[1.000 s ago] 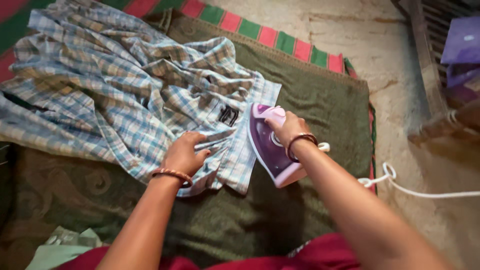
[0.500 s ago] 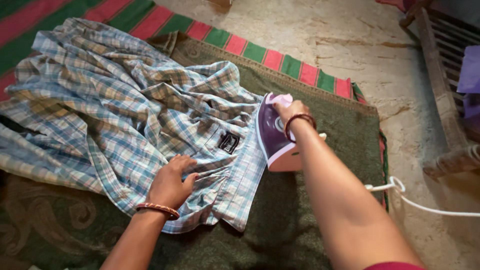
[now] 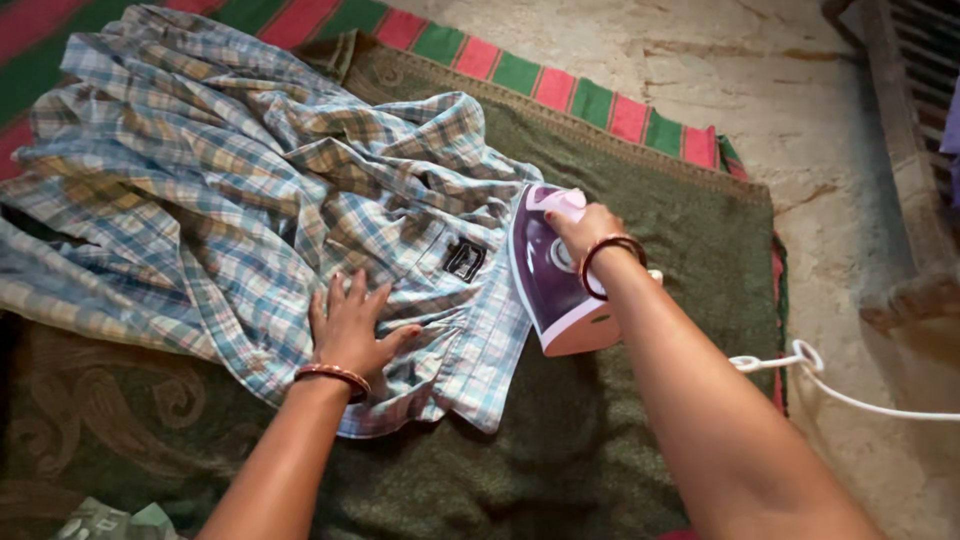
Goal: The person irons a pair of dark green pants and a plaid shirt on a patterned mat on the floor. They smooth the fabric with their hands and use a purple and white iron to press the garments.
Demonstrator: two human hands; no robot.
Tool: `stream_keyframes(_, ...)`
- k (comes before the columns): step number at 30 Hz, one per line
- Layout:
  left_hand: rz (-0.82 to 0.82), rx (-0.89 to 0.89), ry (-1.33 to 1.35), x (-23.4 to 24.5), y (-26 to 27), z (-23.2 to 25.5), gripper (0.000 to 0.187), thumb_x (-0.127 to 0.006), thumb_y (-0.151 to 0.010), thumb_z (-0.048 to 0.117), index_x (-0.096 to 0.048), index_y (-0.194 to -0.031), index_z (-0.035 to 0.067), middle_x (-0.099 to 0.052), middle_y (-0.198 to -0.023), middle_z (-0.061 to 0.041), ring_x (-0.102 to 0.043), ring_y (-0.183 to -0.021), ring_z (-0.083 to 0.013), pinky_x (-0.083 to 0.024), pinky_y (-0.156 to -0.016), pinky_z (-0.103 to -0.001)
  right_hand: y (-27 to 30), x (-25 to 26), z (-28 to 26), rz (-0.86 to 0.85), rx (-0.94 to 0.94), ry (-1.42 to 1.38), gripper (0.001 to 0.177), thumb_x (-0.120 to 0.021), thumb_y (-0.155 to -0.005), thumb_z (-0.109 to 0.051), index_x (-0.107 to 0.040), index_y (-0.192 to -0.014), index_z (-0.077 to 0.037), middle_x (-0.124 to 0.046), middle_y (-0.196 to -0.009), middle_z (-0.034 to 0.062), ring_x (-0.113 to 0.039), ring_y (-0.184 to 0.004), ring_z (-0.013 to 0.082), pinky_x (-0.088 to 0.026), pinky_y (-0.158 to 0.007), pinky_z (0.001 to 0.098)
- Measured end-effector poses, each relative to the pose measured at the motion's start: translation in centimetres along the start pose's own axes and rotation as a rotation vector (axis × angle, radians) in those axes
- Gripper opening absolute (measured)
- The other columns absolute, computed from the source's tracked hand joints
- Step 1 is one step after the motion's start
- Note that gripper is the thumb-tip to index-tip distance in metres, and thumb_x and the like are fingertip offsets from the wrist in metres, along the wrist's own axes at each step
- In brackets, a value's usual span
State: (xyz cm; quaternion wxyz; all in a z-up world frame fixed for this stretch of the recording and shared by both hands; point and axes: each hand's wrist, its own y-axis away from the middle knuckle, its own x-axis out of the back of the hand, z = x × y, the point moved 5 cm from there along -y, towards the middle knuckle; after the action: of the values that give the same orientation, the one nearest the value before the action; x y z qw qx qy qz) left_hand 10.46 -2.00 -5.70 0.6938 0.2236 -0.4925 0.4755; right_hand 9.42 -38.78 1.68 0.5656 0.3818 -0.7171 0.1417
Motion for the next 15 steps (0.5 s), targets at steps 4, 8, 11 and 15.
stream_keyframes(4, 0.153, -0.044, -0.014, 0.3, 1.9, 0.4, 0.064, -0.067, -0.086, 0.054, -0.061, -0.14, 0.019, -0.046, -0.156, -0.016, -0.034, -0.147, -0.0351, -0.02, -0.118, -0.057, -1.7, 0.7, -1.0, 0.091, 0.033, 0.023, 0.066, -0.072, -0.083, -0.062, -0.075, -0.115, -0.005, -0.071, -0.119, 0.0248, -0.068, -0.113, 0.0411, -0.053, -0.096, 0.048)
stream_keyframes(8, 0.166, -0.023, -0.021, 0.8, 1.7, 1.0, 0.061, -0.067, -0.085, 0.052, -0.063, -0.137, 0.019, -0.048, -0.155, -0.013, -0.038, -0.147, -0.0326, -0.022, -0.119, -0.055, -5.0, 1.5, -1.4, 0.119, -0.059, 0.017, 0.069, -0.075, -0.08, -0.062, -0.074, -0.118, -0.005, -0.068, -0.125, 0.0233, -0.066, -0.118, 0.0391, -0.052, -0.1, 0.0467)
stream_keyframes(11, 0.167, -0.011, -0.03, 1.3, 1.1, 1.3, 0.06, -0.068, -0.083, 0.049, -0.063, -0.135, 0.019, -0.049, -0.154, -0.012, -0.039, -0.146, -0.0312, -0.023, -0.119, -0.055, -7.6, 1.8, -2.0, 0.143, -0.106, -0.007, 0.071, -0.075, -0.079, -0.063, -0.073, -0.12, -0.005, -0.066, -0.128, 0.0224, -0.064, -0.121, 0.038, -0.051, -0.101, 0.0462)
stream_keyframes(15, 0.147, 0.006, -0.014, 1.0, 1.7, 1.1, 0.061, -0.069, -0.083, 0.049, -0.063, -0.135, 0.018, -0.049, -0.153, -0.012, -0.038, -0.146, -0.0316, -0.022, -0.118, -0.055, -8.2, 0.5, -0.8, 0.101, -0.094, 0.051, 0.073, -0.073, -0.081, -0.066, -0.072, -0.122, -0.006, -0.066, -0.13, 0.022, -0.064, -0.122, 0.0365, -0.051, -0.101, 0.0462)
